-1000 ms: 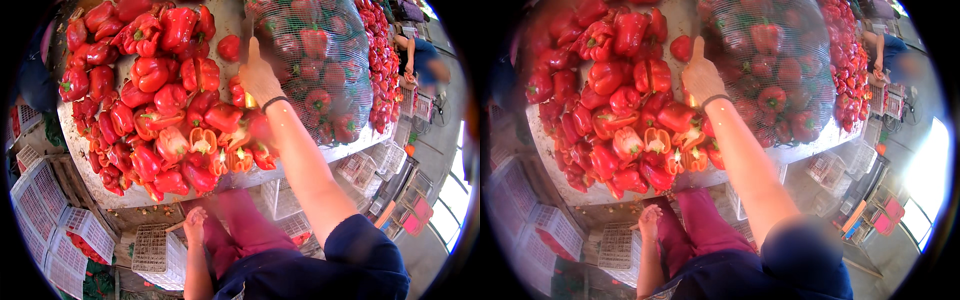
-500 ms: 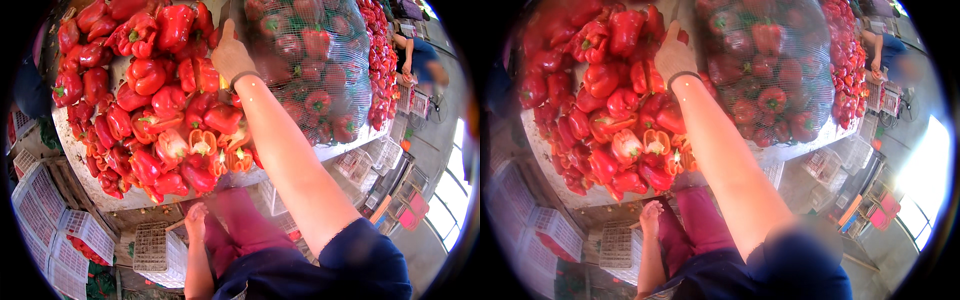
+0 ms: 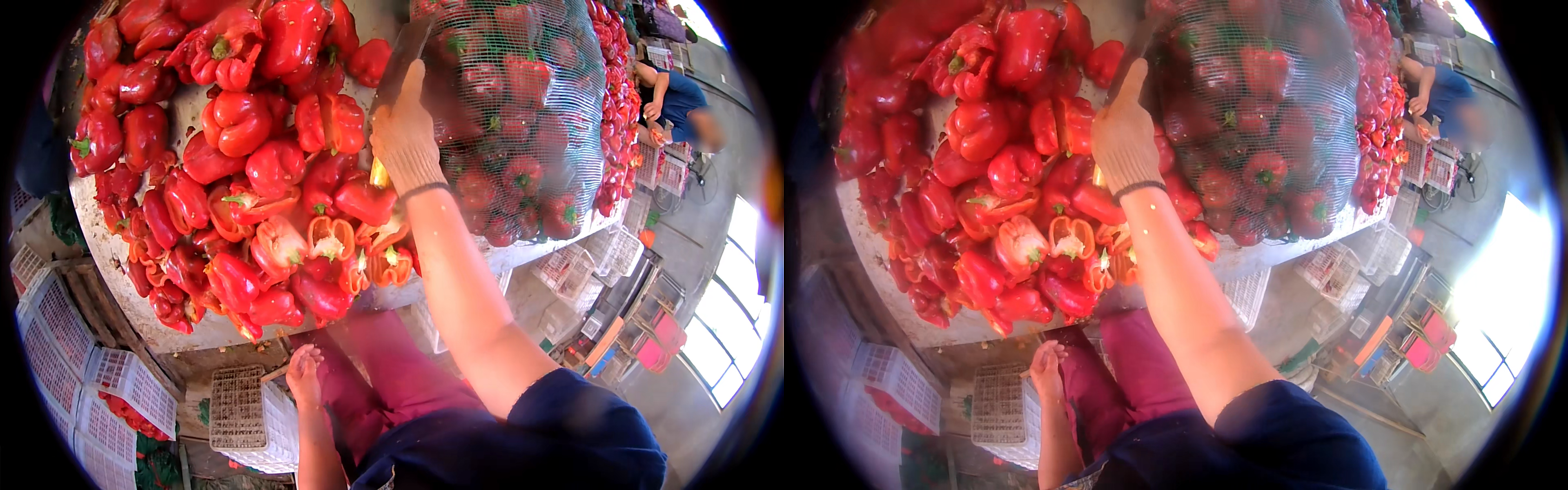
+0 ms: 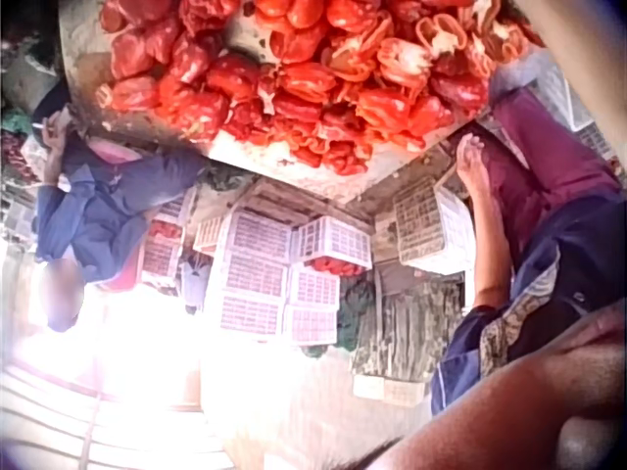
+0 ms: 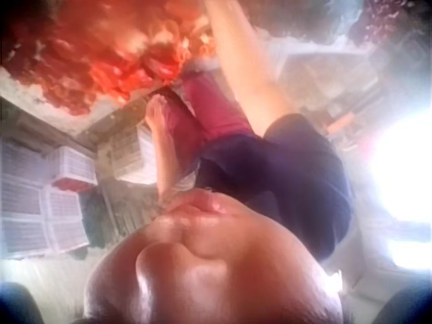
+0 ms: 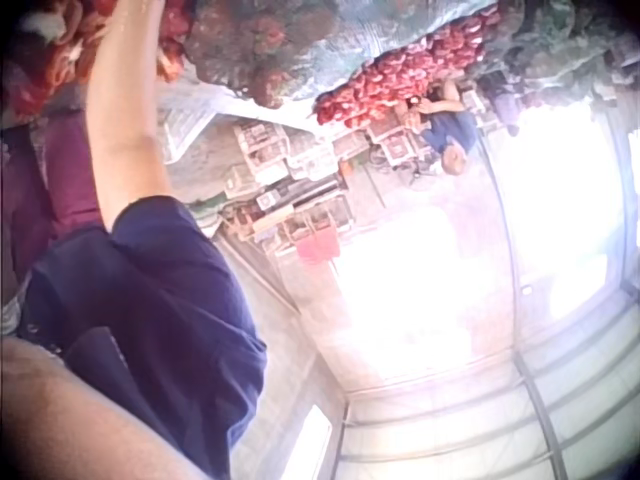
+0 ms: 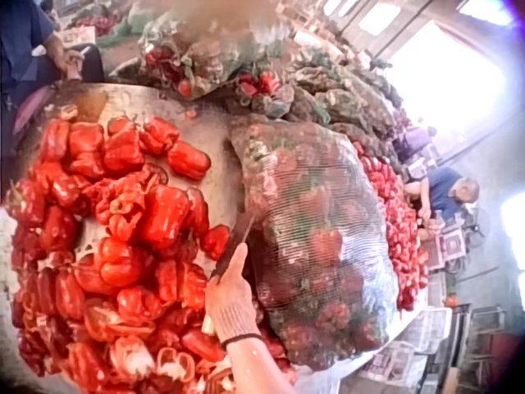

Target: The person sorts red bell peppers into crates, moves filled and empty crates across a warehouse floor, and cuts the peppers with a large knife at a workstation.

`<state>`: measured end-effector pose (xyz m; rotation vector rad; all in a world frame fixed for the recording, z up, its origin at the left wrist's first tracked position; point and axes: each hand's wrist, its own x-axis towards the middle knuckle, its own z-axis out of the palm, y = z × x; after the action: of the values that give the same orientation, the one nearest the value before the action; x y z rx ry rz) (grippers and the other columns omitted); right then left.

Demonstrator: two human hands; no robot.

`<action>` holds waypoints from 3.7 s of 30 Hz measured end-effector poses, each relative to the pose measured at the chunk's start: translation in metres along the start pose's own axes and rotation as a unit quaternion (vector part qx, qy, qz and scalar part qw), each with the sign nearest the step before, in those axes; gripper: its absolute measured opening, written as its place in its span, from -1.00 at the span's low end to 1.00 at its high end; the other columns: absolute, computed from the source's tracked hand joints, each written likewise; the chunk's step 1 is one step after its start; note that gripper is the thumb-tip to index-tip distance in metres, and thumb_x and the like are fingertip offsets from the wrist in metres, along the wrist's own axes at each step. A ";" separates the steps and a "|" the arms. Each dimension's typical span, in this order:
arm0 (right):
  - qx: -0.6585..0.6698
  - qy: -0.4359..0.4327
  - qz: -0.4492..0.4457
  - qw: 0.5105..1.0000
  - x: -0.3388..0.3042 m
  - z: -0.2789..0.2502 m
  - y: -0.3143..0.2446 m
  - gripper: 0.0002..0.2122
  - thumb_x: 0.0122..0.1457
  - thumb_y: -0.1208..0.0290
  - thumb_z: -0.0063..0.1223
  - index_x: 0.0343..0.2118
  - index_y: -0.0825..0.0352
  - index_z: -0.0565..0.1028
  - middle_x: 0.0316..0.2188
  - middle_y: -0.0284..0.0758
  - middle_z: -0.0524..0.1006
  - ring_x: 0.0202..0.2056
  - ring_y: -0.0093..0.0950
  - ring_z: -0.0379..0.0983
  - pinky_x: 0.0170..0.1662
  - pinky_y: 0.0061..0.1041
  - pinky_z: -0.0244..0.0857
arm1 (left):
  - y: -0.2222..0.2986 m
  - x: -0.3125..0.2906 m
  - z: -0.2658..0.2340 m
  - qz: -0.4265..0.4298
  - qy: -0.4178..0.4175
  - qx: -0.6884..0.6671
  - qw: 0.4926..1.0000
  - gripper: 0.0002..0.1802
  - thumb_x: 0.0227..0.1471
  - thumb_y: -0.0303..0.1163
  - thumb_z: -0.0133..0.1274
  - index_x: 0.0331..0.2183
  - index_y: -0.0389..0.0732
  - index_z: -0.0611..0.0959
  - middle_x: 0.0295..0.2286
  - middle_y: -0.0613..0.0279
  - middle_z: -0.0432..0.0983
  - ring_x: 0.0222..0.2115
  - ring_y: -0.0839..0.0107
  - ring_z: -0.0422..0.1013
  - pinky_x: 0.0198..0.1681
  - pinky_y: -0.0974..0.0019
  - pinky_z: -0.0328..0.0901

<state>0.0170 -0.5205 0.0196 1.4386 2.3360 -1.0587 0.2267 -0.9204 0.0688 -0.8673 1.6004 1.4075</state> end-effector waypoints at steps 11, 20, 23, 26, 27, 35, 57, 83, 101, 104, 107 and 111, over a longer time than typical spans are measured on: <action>-0.338 -0.107 -0.182 0.917 0.048 -0.043 -0.035 -0.51 0.02 0.40 0.09 0.03 0.39 0.26 -0.23 0.09 0.49 -0.12 -0.07 0.44 -0.05 -0.29 0.33 | 0.017 0.012 0.022 -0.003 -0.061 0.011 0.998 -0.74 0.07 -0.58 -0.10 -0.17 -0.30 0.55 -0.33 0.18 0.50 -0.39 0.47 0.41 -0.26 0.42 0.30; -0.047 -0.004 -0.032 0.998 0.045 0.019 -0.024 -0.25 0.03 0.52 -0.06 0.21 0.49 -0.25 -0.38 0.13 0.50 -0.37 0.10 0.46 -0.25 -0.11 0.37 | 0.021 0.024 0.006 0.027 -0.068 0.052 0.996 -0.76 0.10 -0.52 -0.10 -0.18 -0.33 0.55 -0.36 0.18 0.51 -0.40 0.50 0.43 -0.29 0.45 0.30; -0.035 0.016 -0.045 0.998 0.043 0.037 -0.012 -0.22 0.03 0.54 -0.10 0.25 0.40 -0.30 -0.37 0.19 0.48 -0.33 0.12 0.44 -0.22 -0.09 0.34 | 0.020 0.020 -0.004 0.003 -0.034 0.077 0.996 -0.76 0.10 -0.52 -0.10 -0.18 -0.33 0.55 -0.36 0.17 0.52 -0.40 0.50 0.43 -0.29 0.45 0.31; -0.043 -0.018 -0.058 0.997 0.045 0.026 -0.010 -0.23 0.05 0.51 -0.10 0.27 0.34 -0.26 -0.40 0.18 0.48 -0.33 0.09 0.44 -0.24 -0.07 0.33 | 0.019 0.016 -0.015 0.022 -0.001 0.067 0.997 -0.77 0.10 -0.54 -0.10 -0.18 -0.33 0.56 -0.36 0.17 0.52 -0.41 0.50 0.43 -0.28 0.45 0.32; -0.054 -0.009 -0.086 0.995 0.053 0.025 0.005 -0.24 0.05 0.50 -0.10 0.27 0.33 -0.24 -0.43 0.17 0.47 -0.34 0.08 0.44 -0.26 -0.07 0.34 | 0.017 0.016 -0.017 0.024 -0.001 0.061 0.998 -0.76 0.10 -0.54 -0.11 -0.18 -0.32 0.56 -0.37 0.17 0.52 -0.41 0.50 0.43 -0.28 0.45 0.32; -0.001 0.076 -0.130 0.989 -0.041 -0.034 -0.001 -0.26 0.10 0.47 -0.15 0.29 0.14 -0.27 -0.59 0.01 0.48 -0.59 -0.04 0.41 -0.46 -0.10 0.28 | 0.026 -0.030 -0.006 0.064 0.035 -0.010 0.997 -0.76 0.10 -0.57 -0.11 -0.17 -0.31 0.55 -0.36 0.19 0.50 -0.38 0.47 0.42 -0.21 0.40 0.34; -0.030 -0.018 -0.219 0.975 -0.031 -0.019 -0.064 -0.30 0.11 0.44 -0.17 0.28 0.09 -0.22 -0.37 0.15 0.49 -0.31 0.09 0.44 -0.24 -0.05 0.31 | -0.054 -0.052 -0.057 0.022 0.088 -0.032 0.995 -0.75 0.07 -0.62 -0.12 -0.20 -0.30 0.56 -0.35 0.22 0.52 -0.40 0.50 0.44 -0.26 0.45 0.33; -0.220 -0.118 -0.379 0.891 -0.052 0.088 -0.240 -0.39 0.08 0.54 -0.25 0.25 0.27 -0.05 -0.31 0.12 0.48 -0.26 0.03 0.44 -0.18 -0.07 0.30 | -0.025 -0.021 -0.114 -0.012 0.069 -0.057 0.996 -0.76 0.10 -0.62 -0.14 -0.18 -0.32 0.53 -0.35 0.18 0.51 -0.39 0.44 0.46 -0.28 0.39 0.37; -0.049 -0.017 -0.448 0.892 -0.112 0.089 -0.226 -0.32 0.11 0.50 -0.16 0.28 0.36 -0.17 -0.27 0.08 0.47 -0.40 -0.02 0.43 -0.36 -0.20 0.34 | -0.031 -0.004 -0.148 -0.033 0.082 -0.090 0.992 -0.77 0.10 -0.56 -0.12 -0.20 -0.29 0.56 -0.39 0.25 0.51 -0.43 0.50 0.44 -0.32 0.46 0.33; 0.024 0.064 -0.520 0.852 -0.105 0.103 -0.248 -0.34 0.13 0.49 -0.20 0.28 0.33 -0.16 -0.22 0.12 0.45 -0.34 0.02 0.43 -0.31 -0.20 0.34 | -0.028 0.002 -0.152 -0.033 0.087 -0.073 0.993 -0.78 0.11 -0.52 -0.10 -0.20 -0.27 0.56 -0.40 0.28 0.52 -0.44 0.52 0.44 -0.35 0.47 0.32; -0.112 -0.157 -0.337 0.922 -0.094 0.134 -0.243 -0.32 0.13 0.56 -0.26 0.30 0.18 -0.21 -0.23 0.22 0.41 -0.19 0.08 0.41 -0.13 -0.11 0.28 | -0.036 0.006 -0.153 -0.040 0.097 -0.069 0.992 -0.79 0.12 -0.49 -0.09 -0.20 -0.27 0.56 -0.40 0.29 0.52 -0.44 0.52 0.44 -0.36 0.48 0.32; -0.176 -0.185 -0.327 0.910 -0.071 0.168 -0.203 -0.34 0.11 0.47 -0.25 0.28 0.25 -0.18 -0.28 0.16 0.48 -0.27 0.06 0.44 -0.21 -0.07 0.31 | -0.026 0.003 -0.149 -0.026 0.084 -0.064 0.994 -0.79 0.11 -0.49 -0.08 -0.20 -0.27 0.56 -0.39 0.27 0.52 -0.43 0.51 0.44 -0.35 0.47 0.32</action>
<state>-0.1493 -0.7366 0.0290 0.2799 2.5717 -0.8639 0.2289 -1.0713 0.0614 -1.1212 1.6132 1.4436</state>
